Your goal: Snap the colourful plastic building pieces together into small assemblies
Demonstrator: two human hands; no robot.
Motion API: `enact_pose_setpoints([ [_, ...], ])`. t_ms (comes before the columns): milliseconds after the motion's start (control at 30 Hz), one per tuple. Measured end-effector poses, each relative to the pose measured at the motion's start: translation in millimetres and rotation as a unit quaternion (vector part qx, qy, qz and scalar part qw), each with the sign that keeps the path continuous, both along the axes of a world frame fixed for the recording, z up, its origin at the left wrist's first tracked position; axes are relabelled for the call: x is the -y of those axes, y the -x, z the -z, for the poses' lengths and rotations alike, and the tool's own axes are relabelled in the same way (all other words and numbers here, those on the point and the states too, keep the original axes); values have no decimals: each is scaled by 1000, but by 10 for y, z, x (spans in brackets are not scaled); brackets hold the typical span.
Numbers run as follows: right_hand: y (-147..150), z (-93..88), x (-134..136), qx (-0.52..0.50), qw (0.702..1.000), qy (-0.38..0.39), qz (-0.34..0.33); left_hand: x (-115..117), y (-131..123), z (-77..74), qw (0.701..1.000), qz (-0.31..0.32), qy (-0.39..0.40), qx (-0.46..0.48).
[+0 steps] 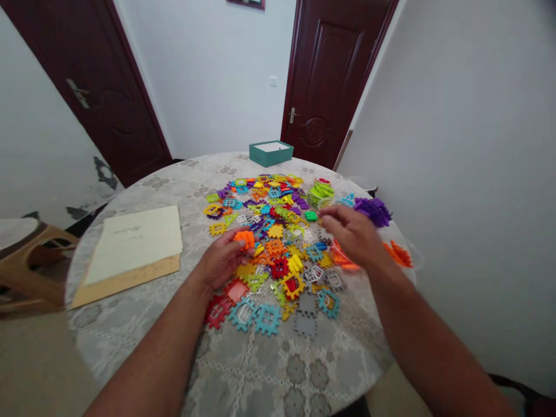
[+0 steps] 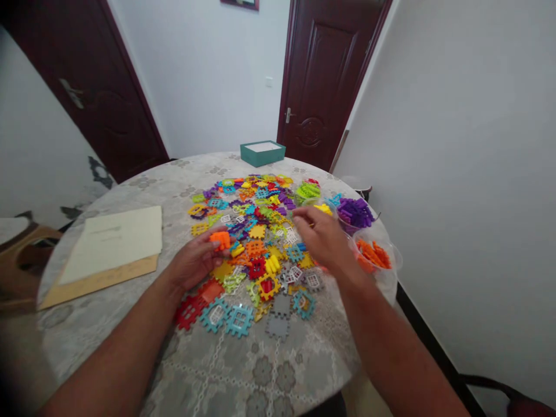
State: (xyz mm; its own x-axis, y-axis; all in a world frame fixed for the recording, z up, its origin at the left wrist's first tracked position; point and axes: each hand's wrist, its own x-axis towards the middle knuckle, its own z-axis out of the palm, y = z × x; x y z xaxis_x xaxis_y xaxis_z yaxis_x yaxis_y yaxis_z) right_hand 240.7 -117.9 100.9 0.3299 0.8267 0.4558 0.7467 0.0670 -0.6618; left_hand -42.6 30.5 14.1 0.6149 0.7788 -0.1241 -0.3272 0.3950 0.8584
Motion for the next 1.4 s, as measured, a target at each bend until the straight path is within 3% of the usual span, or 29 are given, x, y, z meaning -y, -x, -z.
enact_pose_setpoints([
  [100, 680, 244, -131, -62, 990, 33, -118, 83, -8, 21, 997, 59, -39, -24],
  [167, 920, 426, -230, -80, 979, 49, -180, 118, -5, 49, 992, 97, -71, -47],
  [300, 1032, 726, -359, -119, 972, 48, -199, 143, 2, 70, 981, 124, -121, -87],
  [500, 990, 983, -368, -175, 966, 75, -175, 139, -22, 69, 983, 136, -102, -65],
  [767, 918, 1004, -319, -205, 968, 59, -135, 141, -59, 97, 990, 141, -14, 5],
  [967, 850, 1002, -327, -205, 972, 45, -102, 115, -71, 124, 993, 119, -16, -11],
  [1400, 895, 936, -310, -264, 955, 57, -127, 124, -85, 111, 992, 122, -26, -18],
])
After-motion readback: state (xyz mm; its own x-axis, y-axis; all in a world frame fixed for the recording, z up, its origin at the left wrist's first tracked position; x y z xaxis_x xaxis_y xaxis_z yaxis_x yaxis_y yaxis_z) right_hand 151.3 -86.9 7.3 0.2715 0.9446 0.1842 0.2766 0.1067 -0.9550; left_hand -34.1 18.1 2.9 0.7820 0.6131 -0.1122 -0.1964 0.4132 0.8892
